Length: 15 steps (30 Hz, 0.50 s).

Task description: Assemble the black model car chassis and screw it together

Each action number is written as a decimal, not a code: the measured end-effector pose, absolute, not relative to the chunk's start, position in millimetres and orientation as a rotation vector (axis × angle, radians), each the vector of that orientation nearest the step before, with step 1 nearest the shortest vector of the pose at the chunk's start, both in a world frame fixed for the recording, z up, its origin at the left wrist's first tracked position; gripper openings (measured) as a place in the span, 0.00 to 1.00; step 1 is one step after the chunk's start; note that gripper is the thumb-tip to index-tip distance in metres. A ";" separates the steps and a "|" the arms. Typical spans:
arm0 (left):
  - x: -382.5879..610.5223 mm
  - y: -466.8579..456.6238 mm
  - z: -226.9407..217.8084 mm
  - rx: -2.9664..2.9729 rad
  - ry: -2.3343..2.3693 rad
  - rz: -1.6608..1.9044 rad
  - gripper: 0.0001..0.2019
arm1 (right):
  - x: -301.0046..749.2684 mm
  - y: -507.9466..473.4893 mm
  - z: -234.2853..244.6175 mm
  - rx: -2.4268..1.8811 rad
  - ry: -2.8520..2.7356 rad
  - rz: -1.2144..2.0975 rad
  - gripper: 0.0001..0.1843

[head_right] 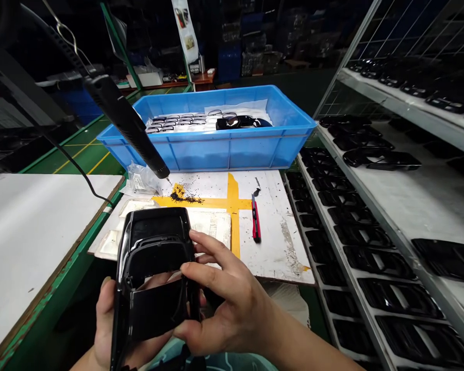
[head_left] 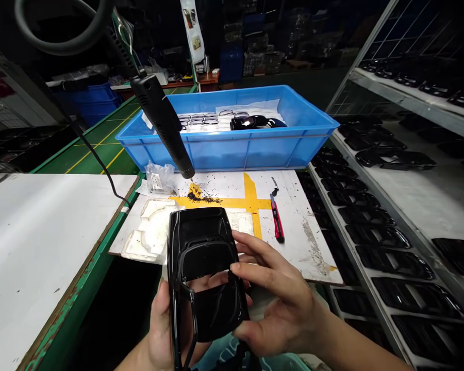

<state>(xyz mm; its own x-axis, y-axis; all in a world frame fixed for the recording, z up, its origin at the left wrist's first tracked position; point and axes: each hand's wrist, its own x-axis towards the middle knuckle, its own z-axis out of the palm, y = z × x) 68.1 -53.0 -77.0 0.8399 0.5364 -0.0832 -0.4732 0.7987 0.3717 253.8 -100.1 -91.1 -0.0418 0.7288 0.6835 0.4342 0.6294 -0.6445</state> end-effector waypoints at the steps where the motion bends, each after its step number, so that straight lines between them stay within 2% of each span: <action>1: 67.6 -50.9 -78.2 0.355 0.183 0.525 0.35 | 259.5 -101.2 -86.1 -0.981 -1.707 0.348 0.39; 3: 65.8 -44.2 -80.2 0.392 0.156 0.458 0.39 | 274.5 -101.6 -68.8 -1.059 -1.829 0.405 0.34; 6: 62.4 -32.6 -79.4 0.457 0.111 0.304 0.45 | 296.7 -96.0 -31.7 -1.158 -2.080 0.307 0.16; 10: 61.3 -27.0 -73.8 0.510 0.082 0.166 0.46 | 303.9 -82.7 16.9 -0.981 -2.407 0.071 0.12; 15: 61.8 -31.0 -74.4 0.515 0.054 0.211 0.43 | 290.6 -70.6 46.5 -0.845 -2.648 0.180 0.15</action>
<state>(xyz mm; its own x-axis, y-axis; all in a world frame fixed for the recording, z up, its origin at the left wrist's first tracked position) 61.8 -31.0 -74.4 0.9769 0.2135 0.0012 -0.1862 0.8494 0.4938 290.6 -70.6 46.5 -0.7589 0.5815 0.2932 0.5364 0.8134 -0.2249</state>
